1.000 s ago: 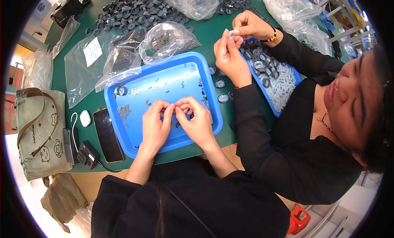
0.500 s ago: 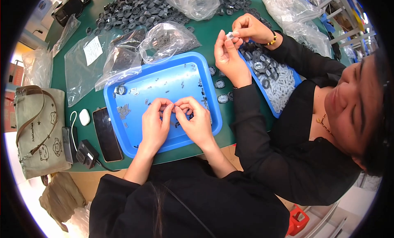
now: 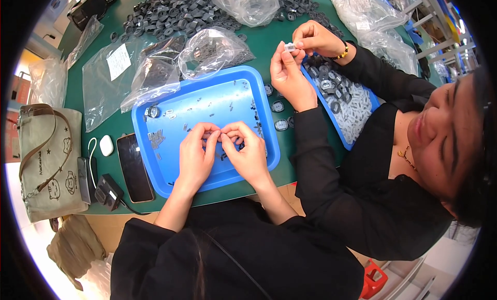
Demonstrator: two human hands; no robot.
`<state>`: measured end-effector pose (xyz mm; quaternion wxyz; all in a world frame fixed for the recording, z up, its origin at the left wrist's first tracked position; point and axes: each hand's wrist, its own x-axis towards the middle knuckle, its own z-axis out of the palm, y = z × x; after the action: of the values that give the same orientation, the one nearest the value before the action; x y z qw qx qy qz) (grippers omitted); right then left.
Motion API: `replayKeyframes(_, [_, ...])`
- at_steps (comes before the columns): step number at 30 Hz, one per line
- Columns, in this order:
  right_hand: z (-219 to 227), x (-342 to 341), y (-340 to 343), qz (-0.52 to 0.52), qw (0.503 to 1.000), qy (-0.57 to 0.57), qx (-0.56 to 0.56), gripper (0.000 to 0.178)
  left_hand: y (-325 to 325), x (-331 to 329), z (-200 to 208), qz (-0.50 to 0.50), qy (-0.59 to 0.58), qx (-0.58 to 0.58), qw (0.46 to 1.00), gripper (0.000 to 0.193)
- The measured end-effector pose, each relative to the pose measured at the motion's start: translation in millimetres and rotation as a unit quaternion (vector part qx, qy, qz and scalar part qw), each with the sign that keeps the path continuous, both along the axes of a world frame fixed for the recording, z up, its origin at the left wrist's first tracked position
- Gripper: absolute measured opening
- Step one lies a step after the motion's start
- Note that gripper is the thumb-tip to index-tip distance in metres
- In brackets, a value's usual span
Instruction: The person assembles small plastic parts by hand, connecting pins and inserting components into circular plastic housings.
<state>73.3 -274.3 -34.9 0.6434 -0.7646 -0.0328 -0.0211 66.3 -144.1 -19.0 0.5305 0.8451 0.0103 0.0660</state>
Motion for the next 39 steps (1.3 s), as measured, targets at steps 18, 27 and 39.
replayKeyframes(18, [-0.3, 0.5, -2.5, -0.019, 1.000, 0.003, 0.017, 0.012, 0.4, 1.9, -3.7, -0.020, 0.000, -0.015, 1.000, 0.009])
replayKeyframes(27, [0.5, -0.6, 0.9, -0.010, 1.000, 0.010, 0.015, 0.009, 3.2, -0.5, -1.0, -0.034, -0.020, 0.029, 0.999, 0.008])
replayKeyframes(39, [2.9, 7.2, 1.3, -0.034, 0.999, 0.016, 0.005, 0.010, 2.1, 1.5, 7.7, -0.051, -0.033, 0.073, 0.995, 0.011])
